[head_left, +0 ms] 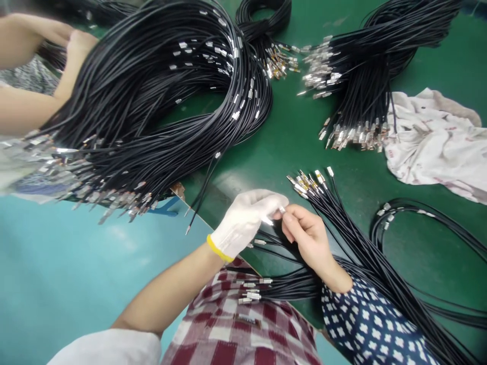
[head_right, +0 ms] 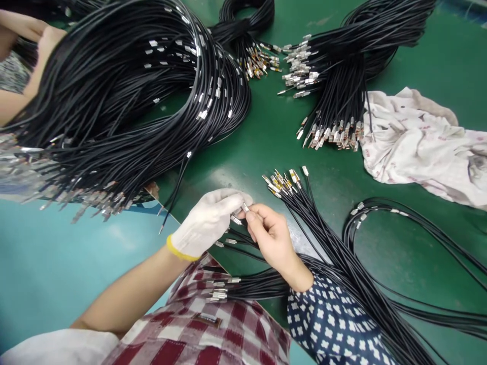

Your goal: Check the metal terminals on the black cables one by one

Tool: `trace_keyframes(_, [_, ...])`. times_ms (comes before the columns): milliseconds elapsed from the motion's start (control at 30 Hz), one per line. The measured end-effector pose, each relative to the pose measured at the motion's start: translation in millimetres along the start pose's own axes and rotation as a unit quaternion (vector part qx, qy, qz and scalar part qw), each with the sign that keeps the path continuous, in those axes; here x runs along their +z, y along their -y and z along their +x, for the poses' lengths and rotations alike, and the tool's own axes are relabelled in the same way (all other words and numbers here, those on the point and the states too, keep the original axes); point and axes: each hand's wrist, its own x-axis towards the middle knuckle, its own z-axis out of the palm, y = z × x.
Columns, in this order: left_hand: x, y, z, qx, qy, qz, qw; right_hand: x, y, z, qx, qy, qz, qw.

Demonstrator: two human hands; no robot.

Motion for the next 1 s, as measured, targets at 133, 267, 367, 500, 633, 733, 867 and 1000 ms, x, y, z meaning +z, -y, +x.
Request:
trace_keyframes(133, [1.7, -5.9, -1.5, -0.006, 0.034, -0.002, 0.999, -0.3, -0.7, -0.6, -0.004, -0.009, -0.012, 1.0])
trace_keyframes(267, [3.0, -7.6, -2.5, -0.015, 0.028, 0.011, 0.999, 0.8, -0.1, -0.1, -0.024, -0.036, -0.05, 0.998])
trace_keyframes(367, [2.9, -7.7, -3.2, -0.003, 0.035, 0.035, 0.999, 1.4, 1.2, 0.6, -0.037, -0.044, -0.071, 0.996])
trace_keyframes(500, [2.5, -9.1, -4.2, -0.012, 0.044, 0.046, 0.998, 1.4, 1.7, 0.7, -0.057, -0.047, -0.089, 0.993])
trace_keyframes(633, [2.3, -8.6, -3.9, -0.011, 0.047, 0.045, 0.998, 1.1, 1.7, 0.3, -0.071, -0.052, -0.099, 0.991])
trace_keyframes(733, [2.5, -7.5, -3.3, -0.013, 0.046, 0.042, 0.998, 1.0, 1.9, 0.1, -0.073, -0.058, -0.108, 0.99])
trace_keyframes(867, [3.2, -8.3, -3.4, -0.016, 0.041, 0.045, 0.998, 0.7, 1.1, 0.4, -0.075, -0.062, -0.111, 0.989])
trace_keyframes(1000, [3.4, -9.6, -3.0, -0.019, 0.043, 0.045, 0.998, 0.8, -0.1, 1.0, -0.076, -0.063, -0.108, 0.989])
